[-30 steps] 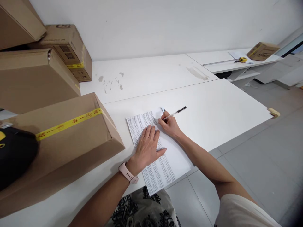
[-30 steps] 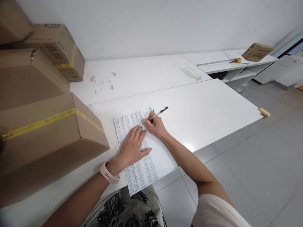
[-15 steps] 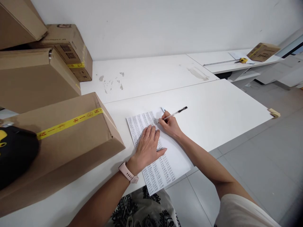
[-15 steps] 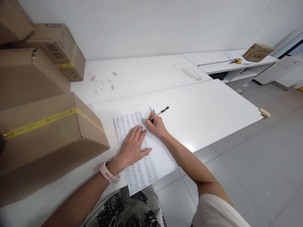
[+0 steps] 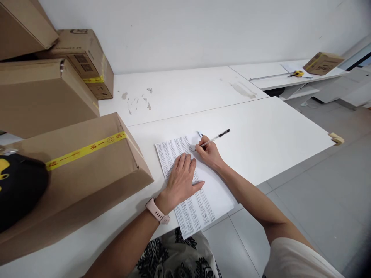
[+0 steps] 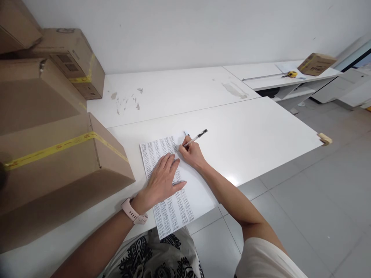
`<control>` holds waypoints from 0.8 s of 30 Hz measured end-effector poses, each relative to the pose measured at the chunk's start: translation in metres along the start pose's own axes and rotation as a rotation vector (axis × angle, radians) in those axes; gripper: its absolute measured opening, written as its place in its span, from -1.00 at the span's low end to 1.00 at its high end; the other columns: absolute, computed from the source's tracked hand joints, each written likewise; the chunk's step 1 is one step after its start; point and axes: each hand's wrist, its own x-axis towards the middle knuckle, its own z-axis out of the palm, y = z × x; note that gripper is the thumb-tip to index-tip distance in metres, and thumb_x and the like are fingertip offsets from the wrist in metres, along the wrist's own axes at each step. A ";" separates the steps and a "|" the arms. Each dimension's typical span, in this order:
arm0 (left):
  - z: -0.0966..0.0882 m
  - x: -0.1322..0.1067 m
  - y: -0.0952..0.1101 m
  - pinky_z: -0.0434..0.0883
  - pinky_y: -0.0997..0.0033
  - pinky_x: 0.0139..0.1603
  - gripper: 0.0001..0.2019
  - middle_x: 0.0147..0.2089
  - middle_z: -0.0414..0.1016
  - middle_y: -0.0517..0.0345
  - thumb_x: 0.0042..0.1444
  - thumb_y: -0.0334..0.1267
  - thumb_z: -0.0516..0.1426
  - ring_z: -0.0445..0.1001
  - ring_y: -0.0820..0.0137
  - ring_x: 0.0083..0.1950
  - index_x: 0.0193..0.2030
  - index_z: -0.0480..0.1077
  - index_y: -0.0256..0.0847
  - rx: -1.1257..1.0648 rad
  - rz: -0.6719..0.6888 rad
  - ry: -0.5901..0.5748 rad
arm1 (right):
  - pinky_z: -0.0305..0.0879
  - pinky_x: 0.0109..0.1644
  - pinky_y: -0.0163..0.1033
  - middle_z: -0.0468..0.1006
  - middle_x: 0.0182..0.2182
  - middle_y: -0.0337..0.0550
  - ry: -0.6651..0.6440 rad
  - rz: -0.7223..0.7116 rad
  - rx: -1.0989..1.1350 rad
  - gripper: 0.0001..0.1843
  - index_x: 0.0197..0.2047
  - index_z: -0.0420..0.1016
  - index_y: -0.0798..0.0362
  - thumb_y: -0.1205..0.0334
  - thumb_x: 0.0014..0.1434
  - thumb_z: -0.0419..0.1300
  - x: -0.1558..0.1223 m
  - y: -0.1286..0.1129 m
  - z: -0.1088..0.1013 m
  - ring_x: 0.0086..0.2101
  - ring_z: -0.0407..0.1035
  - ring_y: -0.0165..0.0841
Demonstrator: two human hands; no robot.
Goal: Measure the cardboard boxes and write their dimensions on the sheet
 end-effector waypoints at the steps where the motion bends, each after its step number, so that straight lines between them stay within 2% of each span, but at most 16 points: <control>1: 0.000 0.000 0.000 0.07 -0.11 0.49 -0.21 0.42 0.22 -0.48 0.24 0.16 0.15 0.12 -0.18 0.48 0.34 0.23 -0.55 0.001 0.001 0.001 | -0.01 -0.45 -0.26 0.14 -0.63 -0.42 0.004 0.003 -0.001 -0.80 -0.45 0.15 -0.05 0.21 0.09 0.15 0.000 0.000 0.000 -0.56 0.06 -0.45; 14: 0.003 -0.001 -0.001 0.07 -0.11 0.49 -0.23 0.41 0.23 -0.45 0.23 0.15 0.16 0.12 -0.16 0.48 0.33 0.22 -0.50 -0.018 -0.003 0.024 | -0.01 -0.45 -0.26 0.13 -0.62 -0.42 -0.003 -0.006 0.004 -0.79 -0.45 0.16 -0.05 0.21 0.10 0.16 0.000 0.003 0.000 -0.57 0.06 -0.45; 18: 0.003 0.000 -0.001 0.06 -0.12 0.49 -0.22 0.42 0.21 -0.48 0.24 0.15 0.14 0.11 -0.18 0.48 0.33 0.22 -0.53 -0.015 0.001 0.010 | 0.01 -0.45 -0.26 0.15 -0.62 -0.41 0.005 -0.010 0.009 -0.77 -0.45 0.16 -0.05 0.21 0.13 0.18 -0.001 0.004 0.001 -0.57 0.07 -0.44; 21: 0.002 0.000 0.000 0.05 -0.12 0.49 -0.22 0.42 0.21 -0.49 0.24 0.14 0.15 0.11 -0.18 0.48 0.34 0.22 -0.55 -0.013 -0.002 0.007 | 0.03 -0.46 -0.26 0.15 -0.60 -0.40 0.053 -0.017 0.010 -0.74 -0.44 0.15 -0.05 0.17 0.17 0.19 0.000 0.007 0.002 -0.56 0.07 -0.43; 24: 0.001 0.000 0.001 0.06 -0.11 0.49 -0.21 0.41 0.22 -0.47 0.23 0.15 0.16 0.12 -0.17 0.48 0.34 0.22 -0.54 -0.009 -0.004 0.009 | 0.10 -0.45 -0.25 0.27 -0.51 -0.34 0.128 -0.103 -0.005 -0.82 -0.32 0.26 -0.04 0.11 0.26 0.16 0.001 0.010 -0.002 -0.52 0.14 -0.40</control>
